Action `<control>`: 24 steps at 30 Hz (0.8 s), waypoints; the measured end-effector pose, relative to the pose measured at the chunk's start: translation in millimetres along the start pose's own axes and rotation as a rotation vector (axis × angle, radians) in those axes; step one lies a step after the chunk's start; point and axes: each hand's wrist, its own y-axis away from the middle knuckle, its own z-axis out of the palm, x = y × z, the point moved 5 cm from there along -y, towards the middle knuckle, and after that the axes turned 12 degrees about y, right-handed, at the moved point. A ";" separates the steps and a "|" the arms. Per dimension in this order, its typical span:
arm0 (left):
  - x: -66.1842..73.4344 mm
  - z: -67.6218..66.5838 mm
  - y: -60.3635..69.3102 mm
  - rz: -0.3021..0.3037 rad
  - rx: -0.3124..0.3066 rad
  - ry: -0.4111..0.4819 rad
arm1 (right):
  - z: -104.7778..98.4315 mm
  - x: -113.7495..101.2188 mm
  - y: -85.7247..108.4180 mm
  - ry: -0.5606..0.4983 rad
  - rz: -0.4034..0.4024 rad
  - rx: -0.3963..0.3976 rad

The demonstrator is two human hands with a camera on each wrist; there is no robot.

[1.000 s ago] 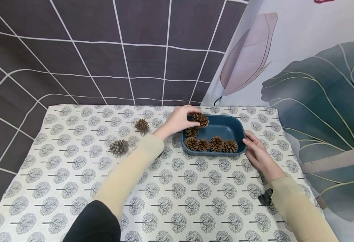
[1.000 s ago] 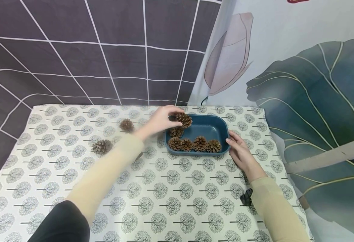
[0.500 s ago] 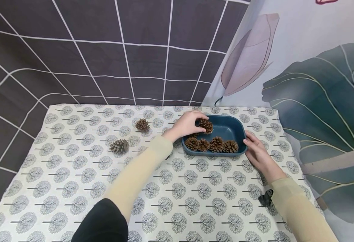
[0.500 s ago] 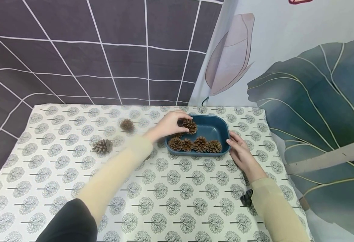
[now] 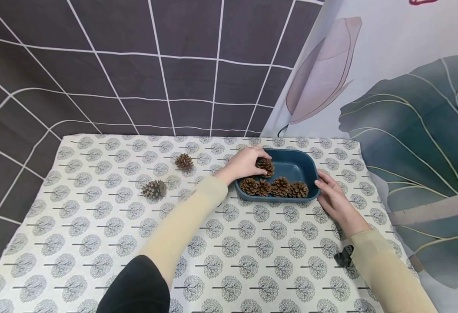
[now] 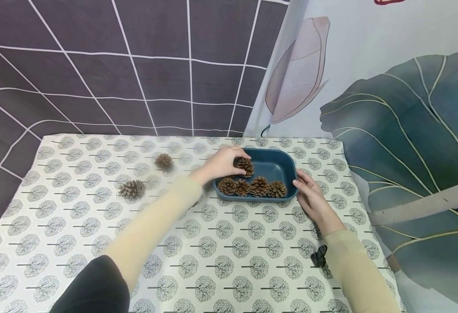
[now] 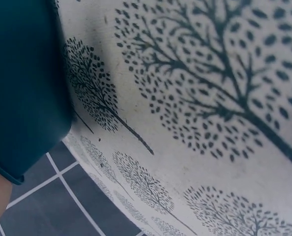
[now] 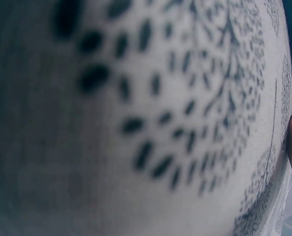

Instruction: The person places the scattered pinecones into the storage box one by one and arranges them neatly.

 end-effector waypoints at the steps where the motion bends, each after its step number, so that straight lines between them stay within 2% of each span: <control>1: -0.2 0.5 -0.4 0.001 -0.004 -0.007 | -0.1 -0.2 0.1 0.004 -0.001 0.001; 12: -2.3 4.9 -1.4 -0.006 -0.041 -0.055 | -0.6 0.7 -0.2 0.029 -0.004 0.002; 19: -2.3 5.5 -1.6 -0.009 -0.066 -0.064 | 0.0 0.5 -0.4 -0.029 -0.032 -0.005; 24: -3.3 6.2 -2.0 -0.010 -0.082 -0.069 | 0.3 0.6 -0.7 -0.028 -0.029 0.002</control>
